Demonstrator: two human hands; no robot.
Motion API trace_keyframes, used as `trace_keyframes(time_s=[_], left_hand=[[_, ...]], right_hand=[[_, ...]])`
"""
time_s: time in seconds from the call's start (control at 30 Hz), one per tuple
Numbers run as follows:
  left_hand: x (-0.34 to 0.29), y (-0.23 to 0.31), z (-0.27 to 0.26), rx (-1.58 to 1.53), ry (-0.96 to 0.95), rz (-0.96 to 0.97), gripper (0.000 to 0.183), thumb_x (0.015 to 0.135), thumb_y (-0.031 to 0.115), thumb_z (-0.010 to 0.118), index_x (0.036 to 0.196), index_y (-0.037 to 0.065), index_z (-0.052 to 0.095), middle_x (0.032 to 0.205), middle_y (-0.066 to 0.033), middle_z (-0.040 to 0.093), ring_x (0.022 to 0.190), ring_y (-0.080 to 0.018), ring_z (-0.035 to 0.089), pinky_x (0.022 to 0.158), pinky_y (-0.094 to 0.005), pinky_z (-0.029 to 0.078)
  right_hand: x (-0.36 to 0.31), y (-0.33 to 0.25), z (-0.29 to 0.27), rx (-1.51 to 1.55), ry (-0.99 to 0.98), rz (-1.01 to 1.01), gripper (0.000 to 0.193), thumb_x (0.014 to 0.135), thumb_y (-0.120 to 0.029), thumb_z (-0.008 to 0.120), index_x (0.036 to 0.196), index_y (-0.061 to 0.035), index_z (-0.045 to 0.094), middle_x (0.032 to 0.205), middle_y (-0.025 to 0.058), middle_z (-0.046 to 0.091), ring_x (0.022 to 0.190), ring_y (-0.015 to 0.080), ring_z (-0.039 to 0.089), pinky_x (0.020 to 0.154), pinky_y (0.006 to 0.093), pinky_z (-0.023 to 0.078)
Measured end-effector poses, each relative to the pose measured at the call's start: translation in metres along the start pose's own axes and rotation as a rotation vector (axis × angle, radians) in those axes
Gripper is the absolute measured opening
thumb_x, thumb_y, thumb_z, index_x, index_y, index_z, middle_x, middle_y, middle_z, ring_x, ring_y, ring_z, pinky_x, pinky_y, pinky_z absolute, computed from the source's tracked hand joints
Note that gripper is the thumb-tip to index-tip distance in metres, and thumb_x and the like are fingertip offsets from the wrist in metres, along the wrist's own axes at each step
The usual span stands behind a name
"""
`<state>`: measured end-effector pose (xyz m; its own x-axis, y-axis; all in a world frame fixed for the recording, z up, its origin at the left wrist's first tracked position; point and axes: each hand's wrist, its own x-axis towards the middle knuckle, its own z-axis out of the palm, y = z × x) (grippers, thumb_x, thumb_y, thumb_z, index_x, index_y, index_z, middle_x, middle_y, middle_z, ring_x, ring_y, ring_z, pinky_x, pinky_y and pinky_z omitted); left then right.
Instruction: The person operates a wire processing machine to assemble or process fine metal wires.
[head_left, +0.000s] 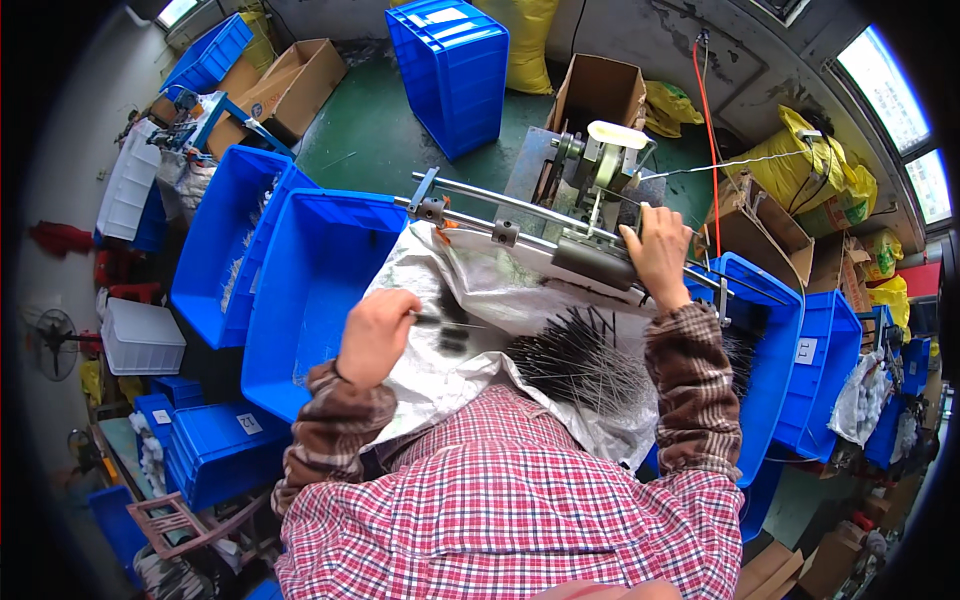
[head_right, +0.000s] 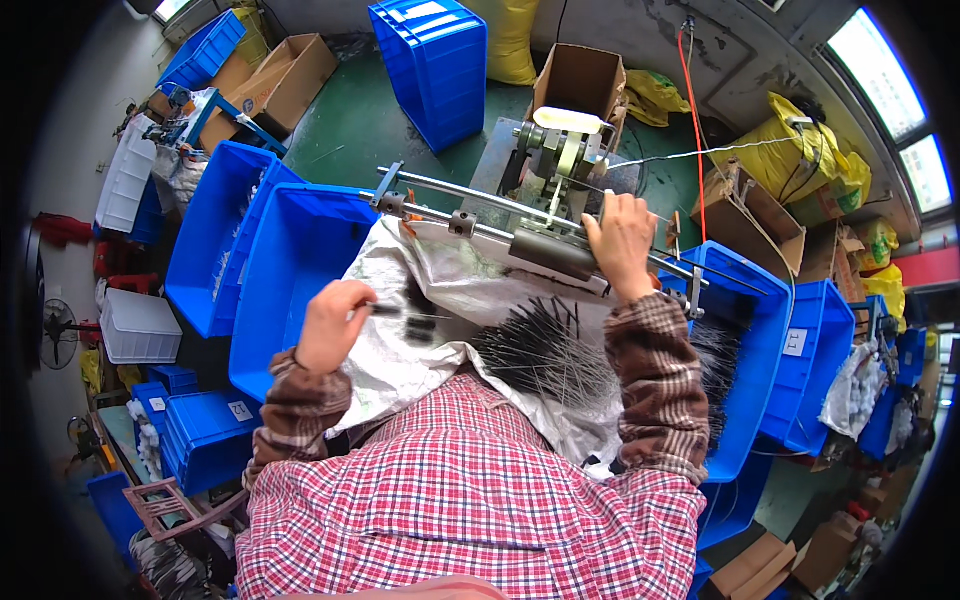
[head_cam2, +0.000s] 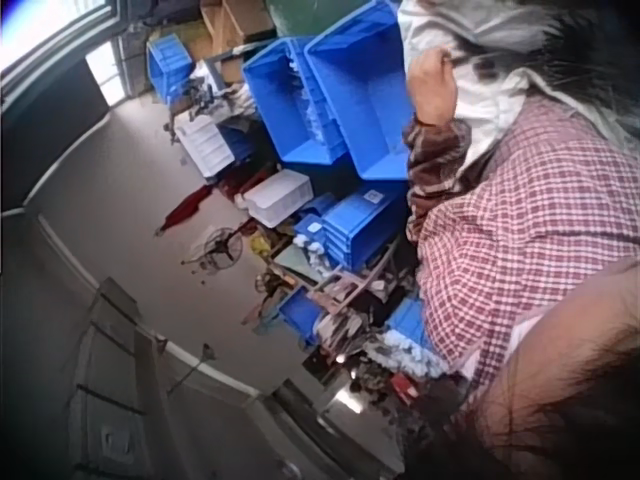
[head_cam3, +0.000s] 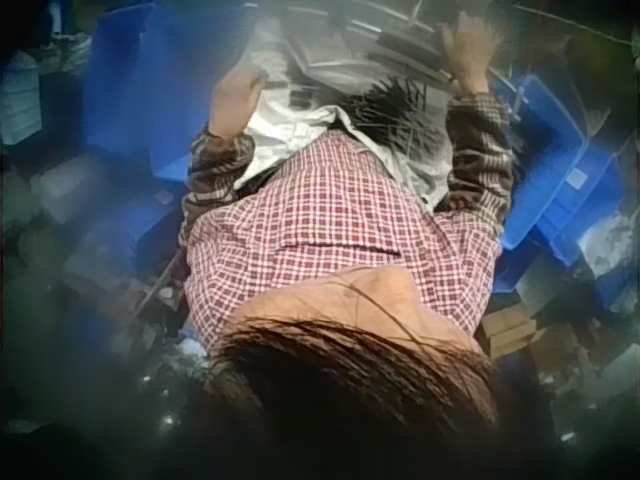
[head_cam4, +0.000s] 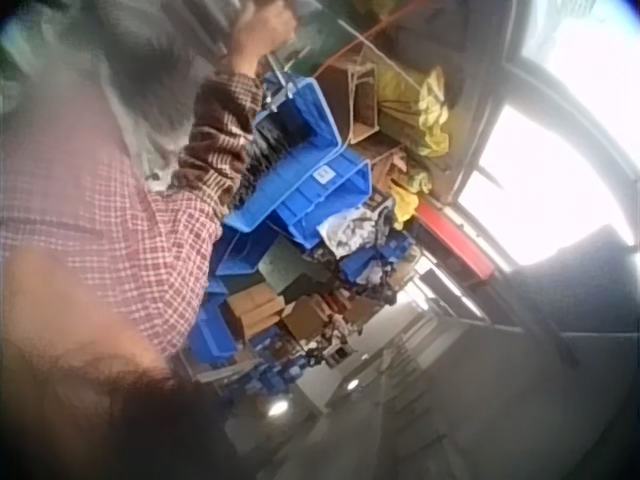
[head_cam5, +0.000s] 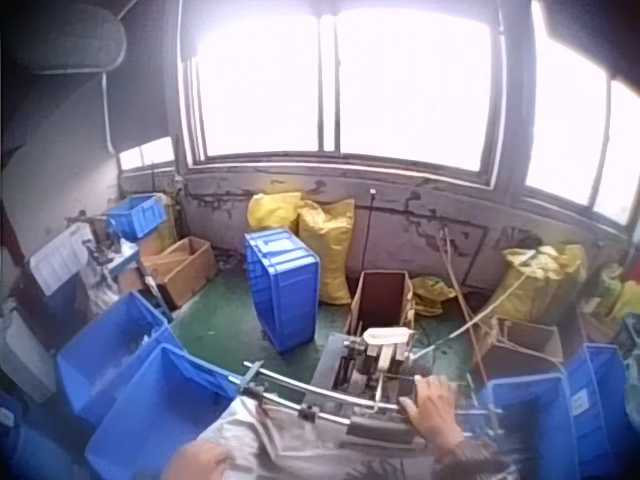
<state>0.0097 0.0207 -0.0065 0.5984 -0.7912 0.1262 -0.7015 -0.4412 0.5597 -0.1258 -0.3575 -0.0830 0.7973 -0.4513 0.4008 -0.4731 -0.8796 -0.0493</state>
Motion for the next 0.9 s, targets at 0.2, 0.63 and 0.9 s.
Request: trace_keyframes(time_s=[0.2, 0.63, 0.9], left_hand=[[0.007, 0.031, -0.049, -0.126, -0.009, -0.074, 0.013, 0.075, -0.004, 0.064, 0.087, 0.001, 0.061, 0.082, -0.0101, 0.063, 0.078, -0.0257, 0.061, 0.068, -0.0339, 0.048], [0.065, 0.093, 0.065, -0.818, -0.036, 0.114, 0.012, 0.081, 0.000, 0.064, 0.092, 0.000, 0.058, 0.080, -0.0086, 0.060, 0.076, -0.0148, 0.061, 0.072, -0.0268, 0.048], [0.039, 0.004, 0.090, -0.027, -0.043, 0.149, 0.025, 0.074, 0.006, 0.070, 0.097, 0.006, 0.062, 0.091, -0.0095, 0.059, 0.088, -0.0276, 0.059, 0.079, -0.0366, 0.048]], right_hand=[[0.005, 0.062, 0.008, 0.153, 0.058, -0.010, 0.013, 0.087, -0.019, 0.060, 0.094, -0.0092, 0.067, 0.086, 0.0089, 0.060, 0.086, 0.0285, 0.057, 0.075, 0.0411, 0.044], [-0.029, -0.067, -0.141, 0.785, -0.312, -0.409, 0.022, 0.078, -0.010, 0.071, 0.099, -0.0043, 0.066, 0.082, 0.0094, 0.063, 0.073, 0.0264, 0.059, 0.068, 0.0360, 0.047], [0.017, 0.001, -0.013, 0.231, 0.095, -0.193, 0.008, 0.082, -0.009, 0.061, 0.088, -0.0085, 0.066, 0.075, 0.0064, 0.056, 0.075, 0.0254, 0.054, 0.069, 0.0377, 0.042]])
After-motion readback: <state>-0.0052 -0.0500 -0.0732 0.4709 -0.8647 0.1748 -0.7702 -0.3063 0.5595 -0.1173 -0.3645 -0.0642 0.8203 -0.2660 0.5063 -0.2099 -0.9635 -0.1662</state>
